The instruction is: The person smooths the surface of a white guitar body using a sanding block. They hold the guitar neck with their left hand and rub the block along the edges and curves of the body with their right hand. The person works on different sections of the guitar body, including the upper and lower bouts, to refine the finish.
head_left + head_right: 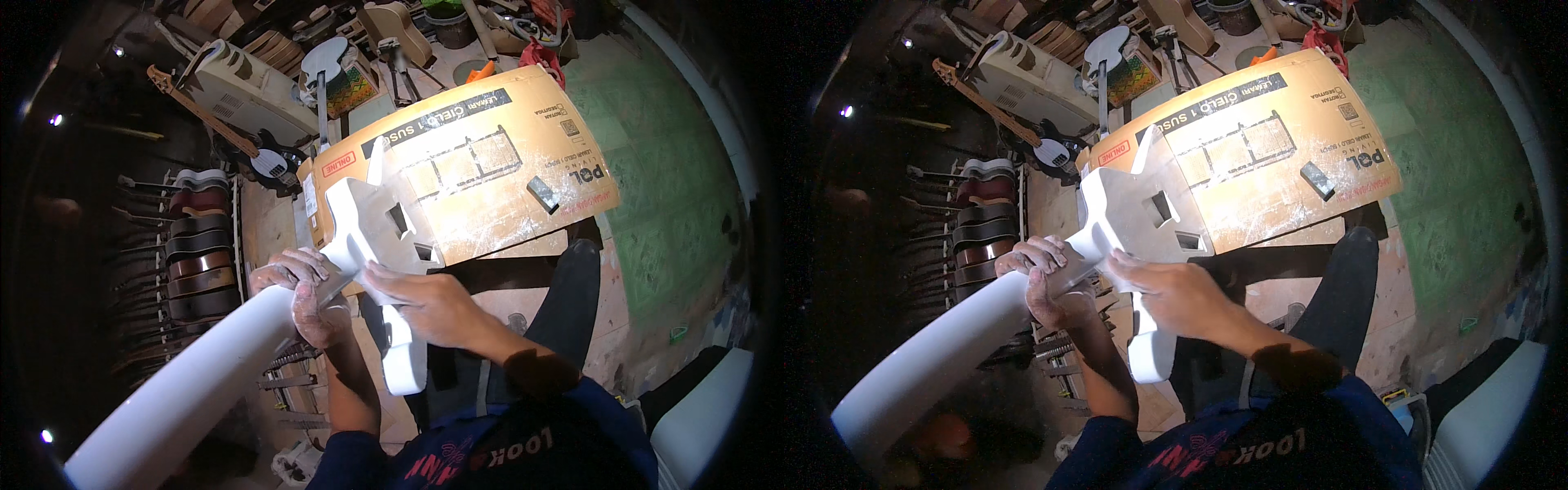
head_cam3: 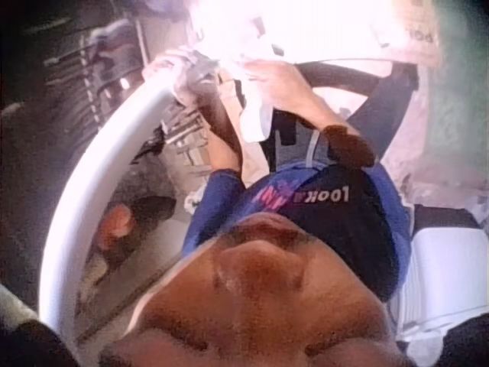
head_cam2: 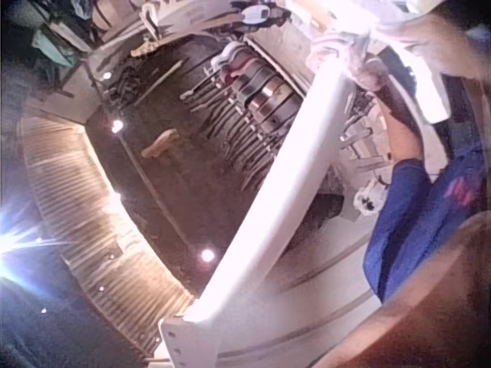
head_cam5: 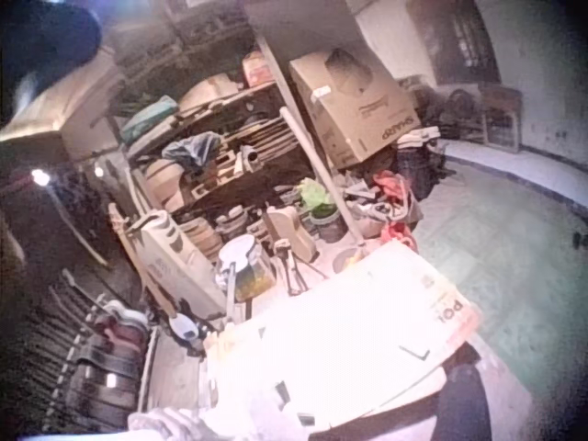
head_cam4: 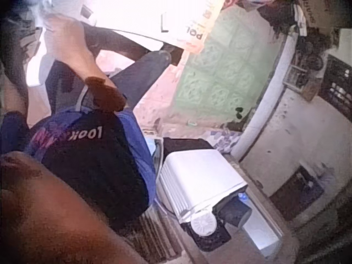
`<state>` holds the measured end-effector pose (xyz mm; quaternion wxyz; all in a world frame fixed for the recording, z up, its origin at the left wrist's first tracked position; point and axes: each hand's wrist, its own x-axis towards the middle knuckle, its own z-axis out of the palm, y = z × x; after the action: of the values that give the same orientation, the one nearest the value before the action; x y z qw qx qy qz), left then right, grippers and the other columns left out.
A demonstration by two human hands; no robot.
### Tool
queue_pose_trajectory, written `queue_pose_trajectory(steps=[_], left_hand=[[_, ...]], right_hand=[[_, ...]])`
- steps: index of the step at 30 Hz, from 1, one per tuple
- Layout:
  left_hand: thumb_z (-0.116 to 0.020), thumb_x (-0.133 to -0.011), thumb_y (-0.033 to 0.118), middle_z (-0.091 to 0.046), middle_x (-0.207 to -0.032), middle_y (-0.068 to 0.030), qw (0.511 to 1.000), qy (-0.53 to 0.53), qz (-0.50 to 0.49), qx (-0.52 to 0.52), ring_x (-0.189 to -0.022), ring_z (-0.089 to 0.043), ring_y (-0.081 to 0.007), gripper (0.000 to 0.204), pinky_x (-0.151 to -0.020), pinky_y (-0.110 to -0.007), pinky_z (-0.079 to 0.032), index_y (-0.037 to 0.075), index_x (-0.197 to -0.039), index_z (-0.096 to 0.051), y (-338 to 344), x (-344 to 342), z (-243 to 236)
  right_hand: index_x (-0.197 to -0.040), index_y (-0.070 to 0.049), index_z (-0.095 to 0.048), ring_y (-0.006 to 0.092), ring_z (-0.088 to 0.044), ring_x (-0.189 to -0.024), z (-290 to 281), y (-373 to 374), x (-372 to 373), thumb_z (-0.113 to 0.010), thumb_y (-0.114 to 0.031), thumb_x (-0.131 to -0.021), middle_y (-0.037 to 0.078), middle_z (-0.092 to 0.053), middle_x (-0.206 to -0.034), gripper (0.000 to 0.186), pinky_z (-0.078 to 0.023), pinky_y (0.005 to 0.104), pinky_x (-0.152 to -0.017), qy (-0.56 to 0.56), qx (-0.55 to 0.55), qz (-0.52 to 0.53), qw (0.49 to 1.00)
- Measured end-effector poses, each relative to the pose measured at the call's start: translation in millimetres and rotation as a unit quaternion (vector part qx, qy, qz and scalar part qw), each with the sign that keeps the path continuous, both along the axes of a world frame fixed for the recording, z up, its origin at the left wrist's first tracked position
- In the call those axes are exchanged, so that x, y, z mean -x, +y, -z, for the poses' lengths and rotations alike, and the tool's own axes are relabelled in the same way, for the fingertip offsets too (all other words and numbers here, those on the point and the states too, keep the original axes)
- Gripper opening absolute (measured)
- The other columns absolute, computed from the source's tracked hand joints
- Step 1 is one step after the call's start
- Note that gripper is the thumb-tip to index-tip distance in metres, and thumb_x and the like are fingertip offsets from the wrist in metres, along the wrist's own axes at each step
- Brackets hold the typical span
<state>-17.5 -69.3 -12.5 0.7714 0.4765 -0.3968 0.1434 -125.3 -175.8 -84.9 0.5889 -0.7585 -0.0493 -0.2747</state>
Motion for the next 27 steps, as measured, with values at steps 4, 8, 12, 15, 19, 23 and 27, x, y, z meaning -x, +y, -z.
queue_pose_trajectory(steps=[4,8,12,15,19,23,27], left_hand=[[-0.054,-0.078,0.005,-0.042,-0.072,-0.0083,1.0,0.007,-0.001,0.002,-0.067,-0.045,-0.0199,0.02,-0.073,-0.038,-0.044,0.007,-0.092,-0.04,3,-5,-2],[-0.056,-0.077,0.007,-0.042,-0.071,-0.008,1.0,0.023,-0.017,0.0,-0.066,-0.045,-0.0187,0.021,-0.071,-0.036,-0.044,0.007,-0.092,-0.041,4,1,-7],[-0.054,-0.077,0.009,-0.042,-0.071,-0.0073,1.0,0.019,-0.016,-0.002,-0.066,-0.045,-0.0177,0.022,-0.071,-0.034,-0.044,0.007,-0.093,-0.04,-1,0,-7],[-0.053,-0.077,0.009,-0.041,-0.07,-0.007,0.999,0.008,-0.044,-0.007,-0.065,-0.044,-0.0171,0.021,-0.069,-0.034,-0.042,0.007,-0.092,-0.038,1,-3,-5],[-0.053,-0.078,0.01,-0.04,-0.07,-0.0068,0.999,0.002,-0.041,-0.004,-0.065,-0.042,-0.0163,0.021,-0.066,-0.032,-0.04,0.007,-0.092,-0.037,2,1,-4],[-0.053,-0.078,0.01,-0.04,-0.071,-0.0069,0.999,0.034,-0.03,0.002,-0.064,-0.041,-0.0158,0.021,-0.065,-0.031,-0.039,0.007,-0.091,-0.037,2,10,-9],[-0.053,-0.078,0.011,-0.041,-0.071,-0.0071,0.999,0.011,-0.032,0.001,-0.065,-0.042,-0.016,0.021,-0.066,-0.031,-0.04,0.006,-0.091,-0.037,6,2,-7]], right_hand=[[-0.114,0.004,-0.061,0.0353,-0.067,-0.097,-14,-28,10,-0.056,0.002,-0.082,0.021,-0.065,-0.111,0.033,-0.053,0.0372,-0.086,0.075,-0.103,0.135,0.983],[-0.109,0.004,-0.063,0.0234,-0.067,-0.091,-12,-16,-2,-0.058,0.003,-0.081,0.018,-0.067,-0.097,0.029,-0.052,0.0315,-0.081,0.14,-0.06,0.137,0.979],[-0.108,0.005,-0.066,0.0187,-0.066,-0.09,4,-7,-8,-0.065,-0.003,-0.087,0.014,-0.067,-0.099,0.023,-0.051,0.0288,-0.08,0.13,-0.131,0.018,0.983],[-0.108,0.004,-0.069,0.0183,-0.065,-0.09,4,-6,-13,-0.069,-0.011,-0.09,0.009,-0.067,-0.103,0.024,-0.05,0.0275,-0.084,0.177,-0.17,0.017,0.969],[-0.113,0.003,-0.068,0.0168,-0.064,-0.09,16,-7,-24,-0.07,-0.015,-0.09,0.008,-0.069,-0.099,0.029,-0.05,0.0291,-0.086,0.149,-0.157,0.053,0.975],[-0.112,0.004,-0.067,0.0192,-0.066,-0.089,12,-10,-27,-0.073,-0.018,-0.087,0.013,-0.07,-0.101,0.034,-0.052,0.0321,-0.082,0.171,-0.214,-0.006,0.962],[-0.107,0.003,-0.066,0.0171,-0.066,-0.085,-6,-4,-22,-0.072,-0.018,-0.088,0.013,-0.07,-0.096,0.03,-0.052,0.0324,-0.079,0.184,-0.235,0.029,0.954]])
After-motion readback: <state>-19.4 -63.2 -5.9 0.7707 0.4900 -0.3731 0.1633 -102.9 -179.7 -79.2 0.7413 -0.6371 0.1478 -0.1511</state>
